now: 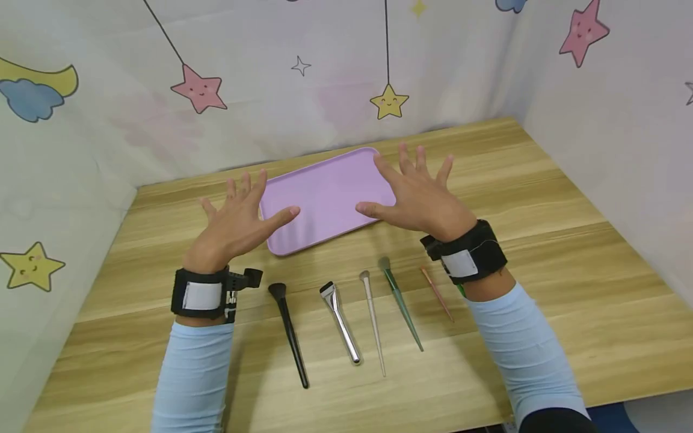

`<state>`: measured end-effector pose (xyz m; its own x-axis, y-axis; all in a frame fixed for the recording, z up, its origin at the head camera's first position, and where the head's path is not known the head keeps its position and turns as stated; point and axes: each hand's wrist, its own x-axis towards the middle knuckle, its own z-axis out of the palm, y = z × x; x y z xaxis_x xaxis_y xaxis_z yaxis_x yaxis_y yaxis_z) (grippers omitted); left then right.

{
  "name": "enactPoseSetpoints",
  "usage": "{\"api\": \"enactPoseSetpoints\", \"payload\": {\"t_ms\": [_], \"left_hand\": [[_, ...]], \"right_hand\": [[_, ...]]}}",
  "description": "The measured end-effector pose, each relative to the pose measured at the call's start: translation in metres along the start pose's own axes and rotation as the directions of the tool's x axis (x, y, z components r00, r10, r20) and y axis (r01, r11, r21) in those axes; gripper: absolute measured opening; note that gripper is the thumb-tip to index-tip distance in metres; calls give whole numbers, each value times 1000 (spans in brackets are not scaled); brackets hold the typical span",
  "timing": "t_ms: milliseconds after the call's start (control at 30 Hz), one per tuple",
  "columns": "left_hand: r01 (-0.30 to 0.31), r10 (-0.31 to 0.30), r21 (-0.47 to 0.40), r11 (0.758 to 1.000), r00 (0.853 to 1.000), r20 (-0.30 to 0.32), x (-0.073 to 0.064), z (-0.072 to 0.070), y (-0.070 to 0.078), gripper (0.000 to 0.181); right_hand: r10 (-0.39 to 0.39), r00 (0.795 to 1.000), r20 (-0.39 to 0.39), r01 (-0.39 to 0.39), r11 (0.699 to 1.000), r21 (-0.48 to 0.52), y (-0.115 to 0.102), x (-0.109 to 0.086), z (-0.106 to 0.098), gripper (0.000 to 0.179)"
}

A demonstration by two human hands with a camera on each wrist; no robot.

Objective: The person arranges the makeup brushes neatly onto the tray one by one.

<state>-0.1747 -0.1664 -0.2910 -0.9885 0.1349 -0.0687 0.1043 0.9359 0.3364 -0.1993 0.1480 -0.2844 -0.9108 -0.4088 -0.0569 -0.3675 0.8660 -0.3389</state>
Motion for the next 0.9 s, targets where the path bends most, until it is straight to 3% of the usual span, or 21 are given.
{"api": "enactPoseSetpoints", "payload": {"t_ms": [167,367,600,900], "left_hand": [[-30,31,-55,998,999,12,5,3,-6,101],[-63,59,-119,991,998,-39,13,9,-18,81],[-16,14,-127,992,1000,-21,18,17,-34,79],[25,-31,-161,987,999,-35,26,27,-46,78]], "right_hand": [[-35,999,11,34,997,71,2,0,1,92],[-91,996,-8,91,991,97,4,2,3,86],[-154,987,-45,157,986,51,5,4,6,73],[-158,987,-41,161,984,78,5,3,7,65]]}}
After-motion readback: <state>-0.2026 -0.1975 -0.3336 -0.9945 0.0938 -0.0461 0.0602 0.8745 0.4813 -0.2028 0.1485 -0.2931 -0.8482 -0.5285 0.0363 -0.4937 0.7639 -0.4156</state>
